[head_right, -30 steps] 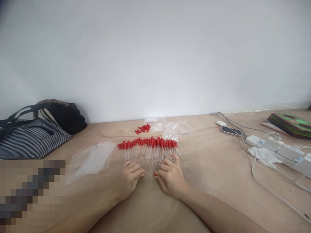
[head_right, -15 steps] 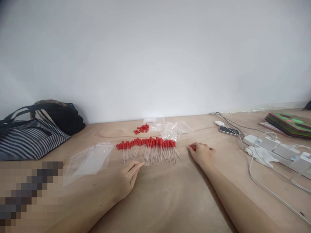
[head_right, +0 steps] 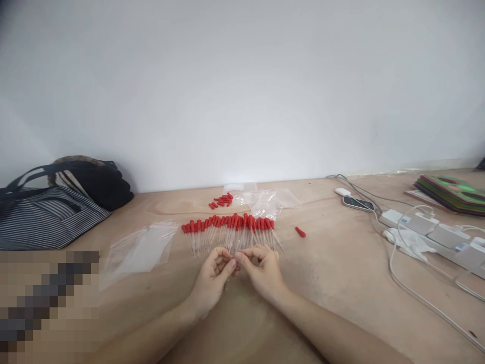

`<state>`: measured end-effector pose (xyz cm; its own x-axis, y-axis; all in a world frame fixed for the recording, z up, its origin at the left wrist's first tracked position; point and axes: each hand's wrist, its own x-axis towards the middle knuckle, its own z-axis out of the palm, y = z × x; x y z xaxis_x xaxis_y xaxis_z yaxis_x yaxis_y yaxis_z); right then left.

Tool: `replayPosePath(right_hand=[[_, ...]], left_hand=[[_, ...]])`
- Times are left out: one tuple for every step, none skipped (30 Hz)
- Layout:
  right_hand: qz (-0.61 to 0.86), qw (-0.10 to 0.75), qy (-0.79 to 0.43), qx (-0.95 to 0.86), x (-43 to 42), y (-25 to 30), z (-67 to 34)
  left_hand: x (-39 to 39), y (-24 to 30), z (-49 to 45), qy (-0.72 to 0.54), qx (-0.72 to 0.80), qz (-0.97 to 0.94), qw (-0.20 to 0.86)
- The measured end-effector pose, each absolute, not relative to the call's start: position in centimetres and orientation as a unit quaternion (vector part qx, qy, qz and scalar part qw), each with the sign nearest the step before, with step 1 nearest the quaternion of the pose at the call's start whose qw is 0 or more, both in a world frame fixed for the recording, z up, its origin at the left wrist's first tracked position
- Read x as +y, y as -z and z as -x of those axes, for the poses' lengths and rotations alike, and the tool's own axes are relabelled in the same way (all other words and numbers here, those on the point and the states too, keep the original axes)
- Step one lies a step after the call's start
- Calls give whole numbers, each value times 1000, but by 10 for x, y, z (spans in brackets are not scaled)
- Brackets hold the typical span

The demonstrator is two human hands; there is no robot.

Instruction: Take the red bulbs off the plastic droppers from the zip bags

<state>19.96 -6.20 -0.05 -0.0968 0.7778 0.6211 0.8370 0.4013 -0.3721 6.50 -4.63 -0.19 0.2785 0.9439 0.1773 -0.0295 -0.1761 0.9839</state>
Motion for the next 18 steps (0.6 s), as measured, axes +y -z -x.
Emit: replayPosePath(right_hand=[[553, 411, -36, -724, -61, 1, -198], [552, 437, -130, -699, -60, 1, -197], [544, 459, -219, -667, -58, -1, -197], [538, 474, -274, -641, -56, -3, -200], [542, 483, -306, -616, -52, -7, -205], [555, 491, -319, -591, -48, -11, -214], [577, 495, -316, -568, -43, -16, -226], [609, 488, -300, -548, -37, -21, -240], [630, 489, -287, -531, -31, -25, -256], [652, 482, -275, -517, -24, -28, -273], [701, 432, -253, -508, -18, -31, -289], [747, 380, -224, -498, -13, -32, -302], [781, 330, -195, -493, -8, -32, -313], [805, 291, -164, -490, -5, -31, -320], [820, 261, -138, -491, -2, -29, -324], [827, 239, -118, -495, 0, -25, -324], [828, 226, -105, -502, 1, -21, -323], [827, 217, -94, -509, 2, -17, -321]], left_hand=[[-48, 3, -68, -470, 372, -601, 528], [-49, 3, -70, -472, 370, -600, 530], [-50, 3, -71, -472, 370, -607, 521], [-49, 3, -69, -469, 371, -628, 498], [-48, 3, -66, -463, 373, -662, 457], [-45, 3, -59, -453, 376, -704, 398], [-40, 2, -51, -438, 377, -748, 325], [-35, 2, -41, -425, 379, -786, 241], [-29, 1, -29, -412, 383, -809, 171], [-22, 1, -17, -399, 393, -820, 117], [-15, 1, -6, -386, 411, -822, 80], [-8, 2, 4, -383, 431, -816, 49], [-2, 2, 13, -379, 449, -809, 20], [3, 3, 19, -376, 465, -801, -4], [7, 3, 23, -374, 478, -794, -26], [9, 4, 24, -372, 487, -789, -43], [10, 4, 24, -369, 492, -786, -57], [11, 4, 22, -366, 493, -786, -65]])
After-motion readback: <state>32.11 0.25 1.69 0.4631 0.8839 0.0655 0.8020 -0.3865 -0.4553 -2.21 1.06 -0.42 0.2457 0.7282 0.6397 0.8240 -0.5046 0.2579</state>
